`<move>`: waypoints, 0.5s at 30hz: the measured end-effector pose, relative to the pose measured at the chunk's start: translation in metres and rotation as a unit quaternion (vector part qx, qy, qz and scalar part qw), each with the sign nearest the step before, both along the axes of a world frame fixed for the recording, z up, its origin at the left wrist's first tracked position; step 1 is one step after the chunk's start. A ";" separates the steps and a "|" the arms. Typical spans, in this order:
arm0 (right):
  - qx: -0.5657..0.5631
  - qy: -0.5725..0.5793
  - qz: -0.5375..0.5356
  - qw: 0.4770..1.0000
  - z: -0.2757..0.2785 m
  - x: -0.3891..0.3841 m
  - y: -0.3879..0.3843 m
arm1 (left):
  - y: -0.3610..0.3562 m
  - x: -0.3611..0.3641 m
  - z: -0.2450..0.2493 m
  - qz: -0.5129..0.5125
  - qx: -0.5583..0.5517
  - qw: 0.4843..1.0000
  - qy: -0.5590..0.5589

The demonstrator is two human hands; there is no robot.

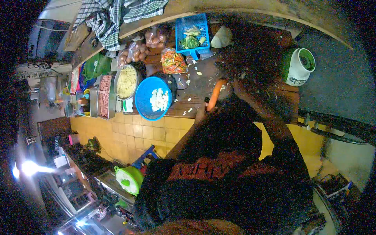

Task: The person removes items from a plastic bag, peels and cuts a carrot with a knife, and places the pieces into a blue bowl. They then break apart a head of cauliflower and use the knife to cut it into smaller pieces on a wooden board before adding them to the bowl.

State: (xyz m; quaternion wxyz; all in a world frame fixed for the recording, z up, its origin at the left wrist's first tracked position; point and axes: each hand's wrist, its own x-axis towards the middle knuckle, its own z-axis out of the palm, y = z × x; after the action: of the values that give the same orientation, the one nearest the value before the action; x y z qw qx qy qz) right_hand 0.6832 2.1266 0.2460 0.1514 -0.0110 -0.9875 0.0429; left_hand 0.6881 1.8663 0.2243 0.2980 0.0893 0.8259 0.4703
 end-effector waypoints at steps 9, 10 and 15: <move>-0.314 -0.311 0.030 0.897 -0.006 0.023 -0.057 | -0.009 -0.007 -0.025 0.084 0.247 0.915 -0.307; -0.317 -0.215 0.031 0.923 -0.017 0.018 -0.049 | -0.006 -0.009 0.001 0.124 0.279 0.836 -0.455; -0.247 -0.150 -0.054 0.956 0.067 -0.008 -0.055 | -0.009 -0.014 0.002 0.080 0.379 0.797 -0.462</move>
State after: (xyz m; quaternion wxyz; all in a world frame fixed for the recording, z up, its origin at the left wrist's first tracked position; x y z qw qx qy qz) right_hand 0.6754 2.0720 0.3134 -0.0039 -0.1081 -0.9552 0.2755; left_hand 0.6736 1.8570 0.2260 0.5480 -0.0992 0.3495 0.7534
